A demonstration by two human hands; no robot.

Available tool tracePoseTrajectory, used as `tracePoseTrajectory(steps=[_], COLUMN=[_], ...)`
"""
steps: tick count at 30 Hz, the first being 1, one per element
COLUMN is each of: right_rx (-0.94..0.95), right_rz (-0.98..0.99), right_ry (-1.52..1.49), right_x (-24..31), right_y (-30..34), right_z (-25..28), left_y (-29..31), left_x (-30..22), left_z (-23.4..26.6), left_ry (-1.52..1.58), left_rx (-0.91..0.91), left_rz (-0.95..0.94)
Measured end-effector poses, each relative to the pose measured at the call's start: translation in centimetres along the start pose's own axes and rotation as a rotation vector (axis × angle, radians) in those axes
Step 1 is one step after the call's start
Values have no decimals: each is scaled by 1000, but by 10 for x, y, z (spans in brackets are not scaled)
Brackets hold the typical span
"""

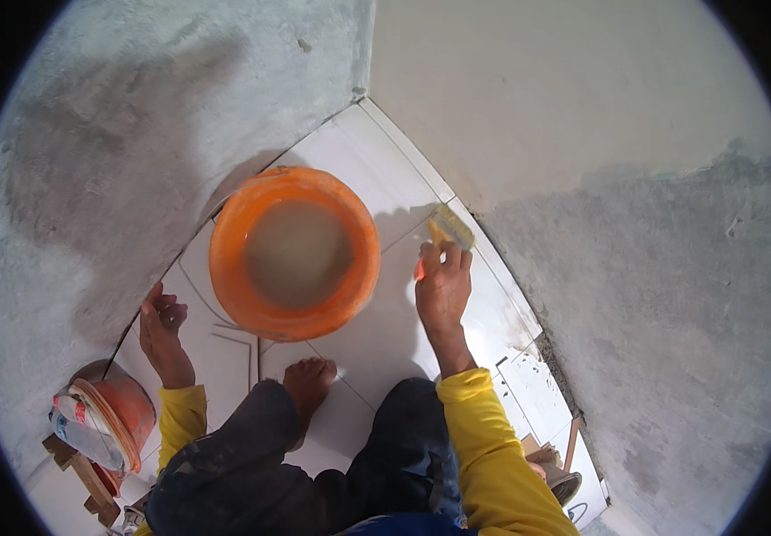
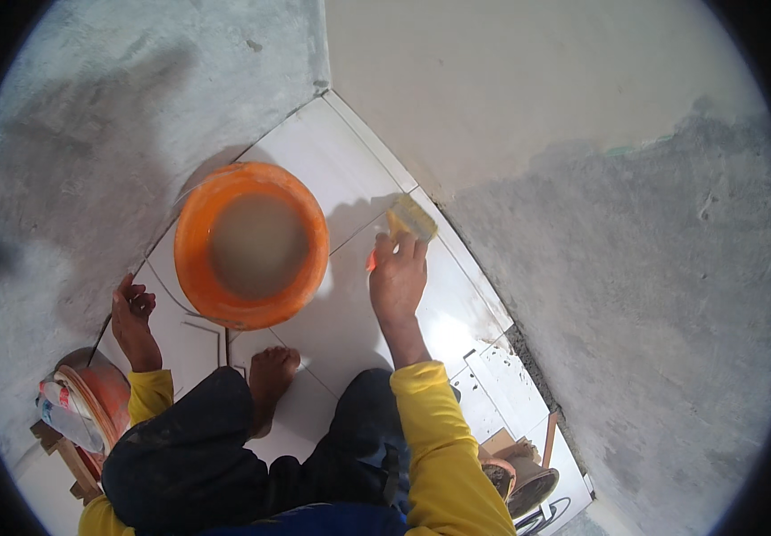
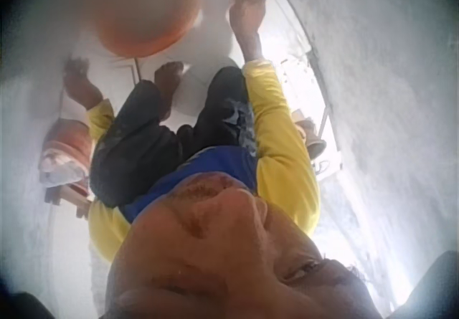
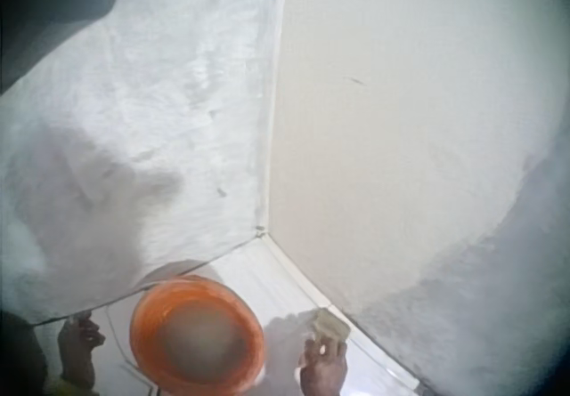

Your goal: The person applies cement to the floor using a trowel, places white tiles, and taps them with a rubber mallet to level them. They also use a brush and water to clean the tile edges and apply grout between the tiles.

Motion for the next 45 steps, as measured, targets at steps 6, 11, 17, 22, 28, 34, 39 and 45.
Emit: tracePoseTrajectory(steps=[6, 11, 17, 22, 28, 34, 39, 45], right_rx=[-54, -178, -111, -230, -314, -192, -117, 48], right_rz=[-116, -77, -303, -456, -447, -161, -79, -213], right_ry=[-6, -82, -59, -76, -27, -326, -466, -574], right_x=[8, 19, -33, -108, -103, 6, 14, -64], right_y=[-14, -18, 9, 107, 130, -11, -77, -50], right_z=[1, 6, 14, 66, 79, 32, 13, 29], left_y=[-4, -2, 2, 0, -3, 0, 0, 4], left_x=[1, 3, 10, 4, 4, -3, 10, 3], left_z=[4, 2, -7, -11, -15, -21, -10, -17], left_ry=[12, 24, 40, 11, 32, 37, 63, 9], left_rx=[4, 28, 22, 48, 99, 80, 36, 74], left_rz=[-8, -8, 47, 13, -13, -22, 22, -27])
Point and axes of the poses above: each hand's wrist, its own y-axis away from the middle knuckle, its own z-axis out of the back of the hand, x = y × z, the point moved 3 cm from there along -y, towards the middle knuckle, and after that the axes turned 5 degrees about -z, right-handed, at the moved point
